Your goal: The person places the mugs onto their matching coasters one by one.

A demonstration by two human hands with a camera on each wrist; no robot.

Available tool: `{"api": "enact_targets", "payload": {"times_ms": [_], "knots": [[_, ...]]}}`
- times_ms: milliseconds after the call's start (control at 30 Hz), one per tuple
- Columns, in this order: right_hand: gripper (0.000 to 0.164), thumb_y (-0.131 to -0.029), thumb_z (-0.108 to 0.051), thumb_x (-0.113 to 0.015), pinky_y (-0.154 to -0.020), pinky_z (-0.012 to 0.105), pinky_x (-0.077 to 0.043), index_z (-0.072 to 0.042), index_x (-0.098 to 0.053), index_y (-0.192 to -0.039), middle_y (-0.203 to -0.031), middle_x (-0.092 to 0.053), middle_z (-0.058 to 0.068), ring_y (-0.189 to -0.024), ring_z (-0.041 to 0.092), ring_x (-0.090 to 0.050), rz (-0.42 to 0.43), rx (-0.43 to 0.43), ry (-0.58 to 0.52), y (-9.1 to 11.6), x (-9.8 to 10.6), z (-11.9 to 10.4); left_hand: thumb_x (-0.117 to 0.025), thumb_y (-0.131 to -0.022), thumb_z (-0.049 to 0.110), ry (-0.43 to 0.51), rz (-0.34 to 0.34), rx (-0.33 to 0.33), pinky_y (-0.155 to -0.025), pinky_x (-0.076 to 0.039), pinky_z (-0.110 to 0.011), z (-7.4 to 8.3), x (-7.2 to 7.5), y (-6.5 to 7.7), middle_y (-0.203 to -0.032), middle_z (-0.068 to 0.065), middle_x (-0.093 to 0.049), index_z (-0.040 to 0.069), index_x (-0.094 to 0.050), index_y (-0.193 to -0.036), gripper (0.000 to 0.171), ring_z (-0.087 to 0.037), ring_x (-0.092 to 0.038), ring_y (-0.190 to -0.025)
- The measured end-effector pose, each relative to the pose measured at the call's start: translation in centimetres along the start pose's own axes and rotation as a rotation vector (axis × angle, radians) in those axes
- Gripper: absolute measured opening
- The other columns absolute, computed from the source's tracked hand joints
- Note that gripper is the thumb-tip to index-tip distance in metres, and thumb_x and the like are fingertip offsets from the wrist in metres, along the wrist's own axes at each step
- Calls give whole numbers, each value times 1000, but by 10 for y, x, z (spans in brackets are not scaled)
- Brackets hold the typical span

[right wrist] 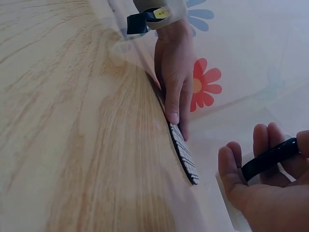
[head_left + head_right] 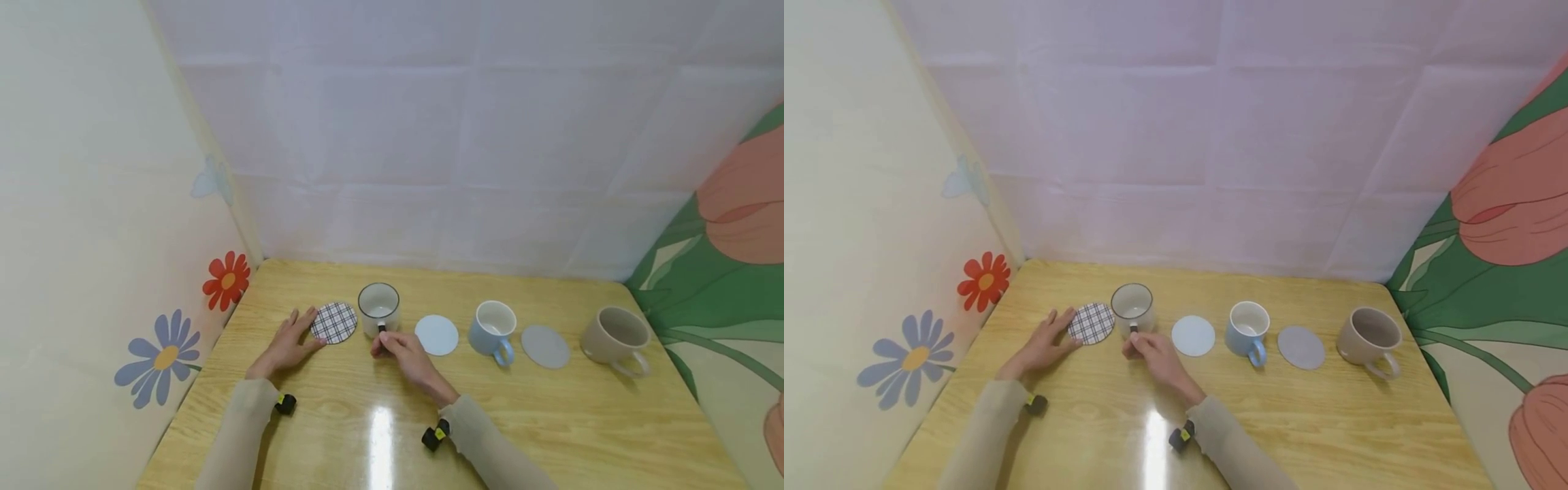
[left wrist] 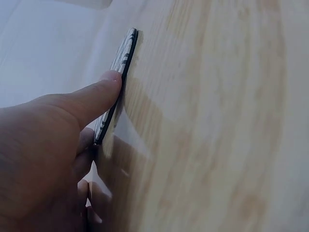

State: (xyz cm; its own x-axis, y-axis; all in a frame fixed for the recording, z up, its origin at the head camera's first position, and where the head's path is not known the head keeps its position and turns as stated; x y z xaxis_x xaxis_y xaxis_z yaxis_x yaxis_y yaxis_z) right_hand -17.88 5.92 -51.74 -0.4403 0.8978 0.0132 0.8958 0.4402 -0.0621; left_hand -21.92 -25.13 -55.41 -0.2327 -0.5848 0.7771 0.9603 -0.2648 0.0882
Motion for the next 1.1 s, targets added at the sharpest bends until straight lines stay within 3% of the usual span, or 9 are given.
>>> {"api": "enact_targets", "payload": {"times_ms": [300, 533, 733, 800, 900, 1100], "knots": [[44, -116, -13, -40, -106, 63, -56, 26, -60, -115, -117, -63, 44, -104, 27, -71, -31, 19, -34, -3, -4, -8, -67, -106, 39, -11, -9, 4, -133, 0, -66, 0, 0, 0, -178, -17, -18, 6, -26, -169, 82, -51, 0, -164], [42, -115, -11, -40, -102, 43, -61, 25, -61, -113, -117, -60, 46, -104, 28, -70, -36, 22, -48, -5, -8, -11, -67, -106, 37, -12, -6, -4, -132, 0, -68, -3, -3, -1, -178, -18, -17, 6, -25, -169, 82, -52, 0, -163], [42, -115, -12, -43, -102, 46, -61, 24, -63, -111, -108, -68, 33, -101, 22, -71, -36, 33, -46, -8, -10, -13, -66, -106, 38, -9, -5, -5, -131, 1, -69, -3, -3, 0, -178, -19, -17, 6, -24, -170, 82, -52, 1, -163], [42, -115, -13, -43, -102, 45, -62, 24, -63, -110, -108, -68, 34, -101, 22, -71, -39, 36, -47, -9, -11, -14, -65, -107, 40, -12, -14, 8, -132, 2, -67, -3, -3, 0, -179, -17, -16, 8, -23, -170, 83, -50, 2, -164], [43, -115, -14, -42, -102, 47, -61, 23, -64, -108, -115, -61, 47, -102, 23, -72, -48, 42, -49, -11, -13, -16, -64, -107, 41, -11, -14, 10, -132, 3, -66, -2, -2, 0, -179, -16, -16, 9, -23, -171, 83, -49, 3, -164], [42, -114, -14, -43, -107, 59, -56, 22, -64, -110, -117, -61, 47, -100, 18, -71, -55, 24, -61, -14, -14, -16, -64, -107, 41, -10, -20, 19, -132, 3, -66, 0, -2, 1, -179, -17, -16, 9, -23, -171, 82, -49, 2, -165]]}}
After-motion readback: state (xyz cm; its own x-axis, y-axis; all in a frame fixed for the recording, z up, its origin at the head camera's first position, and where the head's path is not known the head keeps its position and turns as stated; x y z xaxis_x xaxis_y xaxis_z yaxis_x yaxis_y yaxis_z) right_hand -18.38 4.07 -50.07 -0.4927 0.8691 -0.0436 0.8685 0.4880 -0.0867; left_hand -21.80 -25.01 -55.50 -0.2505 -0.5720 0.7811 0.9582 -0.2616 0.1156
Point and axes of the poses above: each hand's wrist, its own y-axis away from the middle knuckle, its own x-axis out of the back of the hand, z = x × y, the point moved 1 cm from there along -y, towards the middle knuckle
